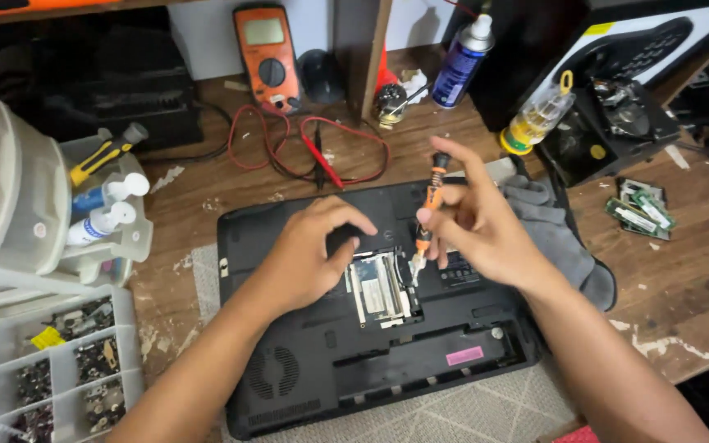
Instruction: The person cleans the gold contacts of a RAM stick using a grey eraser while holding it over an open laptop. They rub the eraser back and forth along the connector pins, then place the RAM stick on the table and pick up a screwdriver.
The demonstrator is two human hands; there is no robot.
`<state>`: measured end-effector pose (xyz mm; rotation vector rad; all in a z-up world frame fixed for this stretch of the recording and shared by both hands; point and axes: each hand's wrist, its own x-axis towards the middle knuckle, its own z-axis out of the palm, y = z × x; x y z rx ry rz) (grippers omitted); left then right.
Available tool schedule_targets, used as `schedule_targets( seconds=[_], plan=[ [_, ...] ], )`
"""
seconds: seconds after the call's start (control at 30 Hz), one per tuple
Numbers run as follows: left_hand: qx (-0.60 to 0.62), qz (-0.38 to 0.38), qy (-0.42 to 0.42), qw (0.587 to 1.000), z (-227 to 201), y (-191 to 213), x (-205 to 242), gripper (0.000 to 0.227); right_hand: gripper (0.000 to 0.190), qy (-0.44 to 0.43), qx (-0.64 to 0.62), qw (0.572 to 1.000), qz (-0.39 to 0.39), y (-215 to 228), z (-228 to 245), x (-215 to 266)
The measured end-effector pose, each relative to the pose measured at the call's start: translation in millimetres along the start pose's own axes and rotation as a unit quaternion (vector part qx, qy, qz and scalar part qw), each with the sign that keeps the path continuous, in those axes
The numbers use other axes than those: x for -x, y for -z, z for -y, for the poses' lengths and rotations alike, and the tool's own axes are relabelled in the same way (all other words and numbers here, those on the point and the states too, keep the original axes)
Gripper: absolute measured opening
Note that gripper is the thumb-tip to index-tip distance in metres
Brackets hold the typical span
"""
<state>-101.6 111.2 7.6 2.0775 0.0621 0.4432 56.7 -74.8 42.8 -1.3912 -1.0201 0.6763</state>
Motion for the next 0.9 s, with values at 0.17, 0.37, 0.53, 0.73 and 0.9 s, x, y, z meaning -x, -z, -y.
schedule_targets(
  seconds=[0.17, 0.37, 0.53, 0.73, 0.9],
  plan=[
    [0.043, -0.073, -0.001, 0.996, 13, 2, -7, 0.024, 0.081, 0.021, -0.039, 0.999, -0.003, -16, -18, 11],
    [0.091, -0.070, 0.030, 0.993, 16, 5, -6, 0.022, 0.079, 0.039, -0.035, 0.999, 0.002, -18, -25, 10],
    [0.157, -0.069, 0.042, 0.984, 21, 5, -9, 0.020, 0.076, 0.033, -0.027, 0.999, 0.002, -16, -29, 9],
    [0.220, -0.086, 0.075, 0.969, 13, 10, -9, 0.017, 0.073, 0.029, -0.028, 0.999, 0.009, -16, -29, 7],
    [0.289, -0.109, 0.105, 0.945, 21, 8, -11, 0.018, 0.070, 0.014, -0.039, 0.999, 0.013, -9, -37, 3]
  ],
)
